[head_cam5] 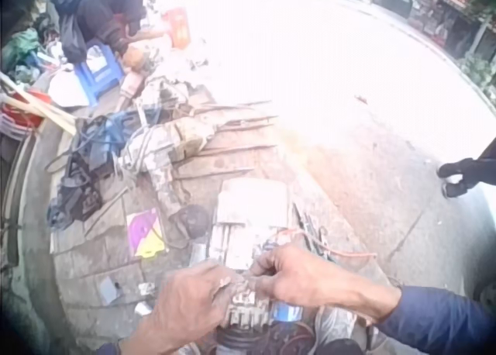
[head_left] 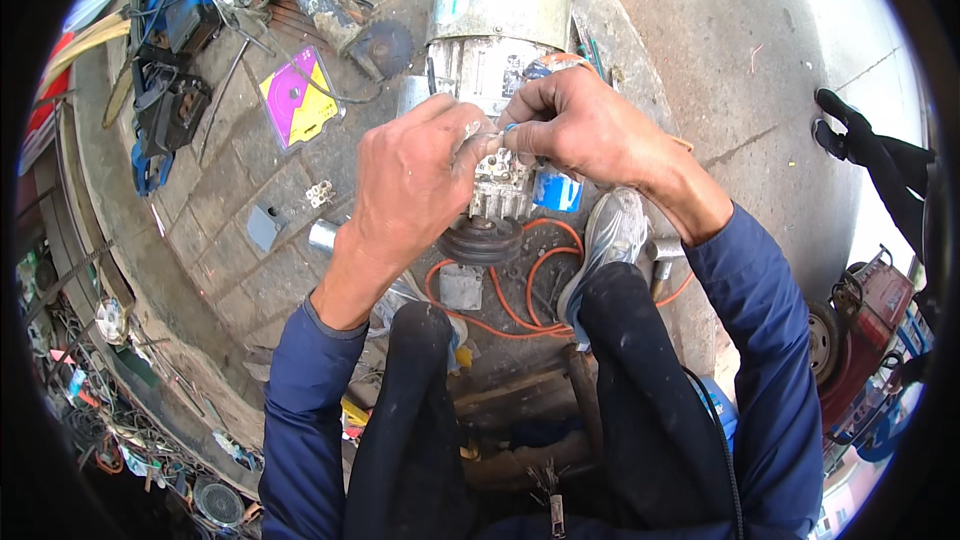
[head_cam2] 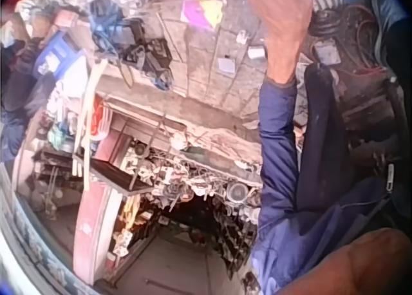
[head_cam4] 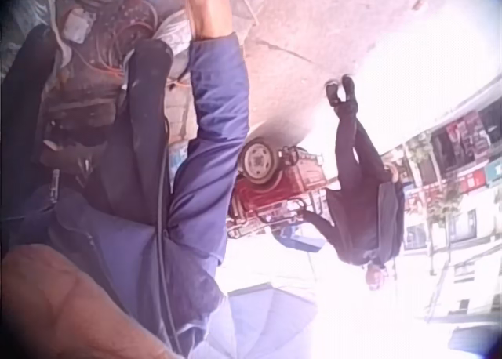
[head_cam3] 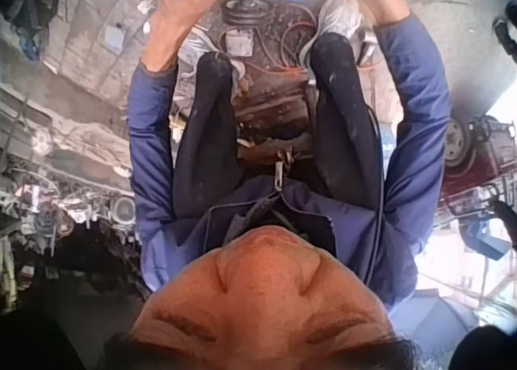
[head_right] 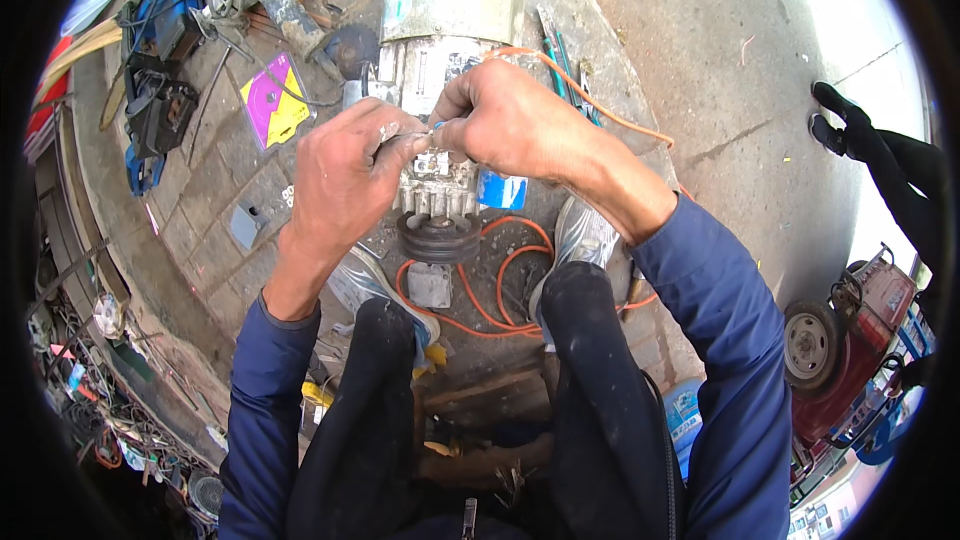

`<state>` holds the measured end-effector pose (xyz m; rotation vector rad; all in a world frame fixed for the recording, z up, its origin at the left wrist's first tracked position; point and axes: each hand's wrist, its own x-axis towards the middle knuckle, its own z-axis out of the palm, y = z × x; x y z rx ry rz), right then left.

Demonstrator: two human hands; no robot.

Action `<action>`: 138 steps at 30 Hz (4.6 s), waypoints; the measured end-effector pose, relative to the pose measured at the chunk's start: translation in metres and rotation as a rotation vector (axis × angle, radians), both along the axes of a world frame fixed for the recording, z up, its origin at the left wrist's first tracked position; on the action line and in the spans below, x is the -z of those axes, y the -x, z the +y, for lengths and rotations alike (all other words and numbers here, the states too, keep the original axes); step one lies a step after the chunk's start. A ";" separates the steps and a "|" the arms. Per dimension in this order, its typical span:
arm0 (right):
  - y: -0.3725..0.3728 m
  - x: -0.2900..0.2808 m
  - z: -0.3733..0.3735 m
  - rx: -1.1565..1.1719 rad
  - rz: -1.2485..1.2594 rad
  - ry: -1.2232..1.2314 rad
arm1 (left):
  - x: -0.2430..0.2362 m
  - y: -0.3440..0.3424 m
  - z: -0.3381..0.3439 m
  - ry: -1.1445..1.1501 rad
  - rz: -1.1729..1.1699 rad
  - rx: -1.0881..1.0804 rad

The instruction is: The person sits on the ground and uses a screwdriver to adjust and connect wires on a small electric motor. They repeatedly tighten screws and reposition wires on the motor's terminal block.

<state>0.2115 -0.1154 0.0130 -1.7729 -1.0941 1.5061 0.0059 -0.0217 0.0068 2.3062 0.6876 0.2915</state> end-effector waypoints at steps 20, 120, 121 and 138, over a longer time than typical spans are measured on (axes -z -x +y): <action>0.006 0.008 0.018 -0.310 -0.591 0.018 | 0.018 -0.027 0.027 -0.154 0.083 0.294; -0.089 0.054 -0.051 0.924 -0.164 -0.593 | 0.043 -0.014 0.032 -0.360 -0.107 0.319; -0.077 0.048 -0.049 0.918 -0.193 -0.574 | 0.041 -0.013 0.031 -0.354 -0.091 0.313; -0.085 -0.090 -0.092 0.645 -0.861 -0.393 | 0.036 -0.014 0.035 -0.283 -0.067 0.324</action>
